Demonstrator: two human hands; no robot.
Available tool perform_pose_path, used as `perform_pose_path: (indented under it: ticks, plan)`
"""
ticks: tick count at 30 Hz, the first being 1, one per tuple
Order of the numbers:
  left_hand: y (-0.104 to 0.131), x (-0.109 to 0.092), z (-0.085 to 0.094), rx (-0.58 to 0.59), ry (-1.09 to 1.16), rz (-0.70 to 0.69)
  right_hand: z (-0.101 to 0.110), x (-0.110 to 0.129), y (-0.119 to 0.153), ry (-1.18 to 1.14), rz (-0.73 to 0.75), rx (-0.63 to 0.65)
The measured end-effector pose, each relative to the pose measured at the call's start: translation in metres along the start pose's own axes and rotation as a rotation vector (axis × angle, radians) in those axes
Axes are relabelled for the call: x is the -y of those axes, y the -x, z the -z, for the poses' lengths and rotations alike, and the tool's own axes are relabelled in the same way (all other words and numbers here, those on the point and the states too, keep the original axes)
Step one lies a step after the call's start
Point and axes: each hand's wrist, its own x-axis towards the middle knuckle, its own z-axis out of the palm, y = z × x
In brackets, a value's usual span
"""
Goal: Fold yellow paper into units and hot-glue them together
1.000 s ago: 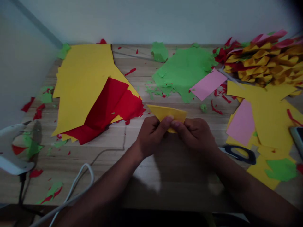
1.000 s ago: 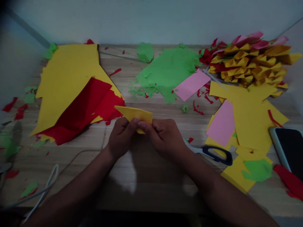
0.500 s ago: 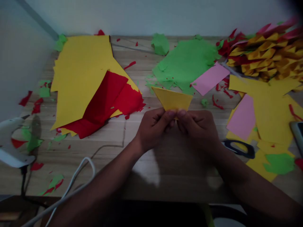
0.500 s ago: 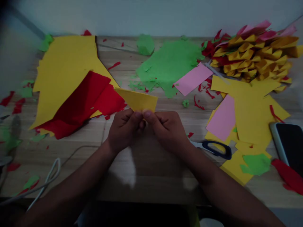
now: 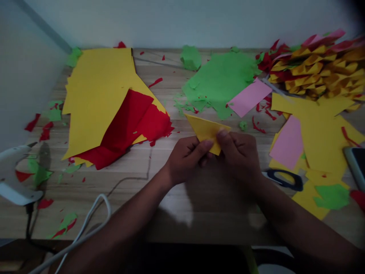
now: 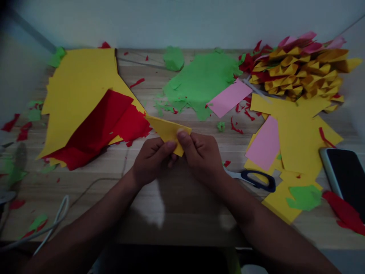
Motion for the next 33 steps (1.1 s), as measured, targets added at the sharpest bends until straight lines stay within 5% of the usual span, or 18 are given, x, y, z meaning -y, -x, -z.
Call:
perform_pose_path:
  ticks: [3,8,15,22,28,33]
  plan:
    - [0.0005,-0.0011,0.0004,-0.005,-0.101,-0.017,0.0002,0.0001,0.0003,0.050,0.054,-0.074]
    - [-0.0002,-0.0006,0.0012,-0.034,-0.069,-0.036,0.0000,-0.0032,0.0014,0.032,-0.024,-0.014]
    - [0.0000,0.0002,0.0026,0.093,-0.056,-0.035,0.0023,0.0002,-0.0003,0.056,0.059,-0.089]
    - [-0.0074,0.0057,0.0063,-0.342,-0.118,-0.067,0.0007,-0.0037,-0.0044,0.110,0.125,0.156]
    - [-0.0053,0.0051,0.0015,-0.224,-0.165,-0.104,0.0000,-0.0051,-0.0043,0.098,0.116,0.180]
    - [-0.0059,0.0055,0.0032,-0.337,-0.141,-0.173,-0.0011,-0.0043,-0.0029,0.101,0.092,0.203]
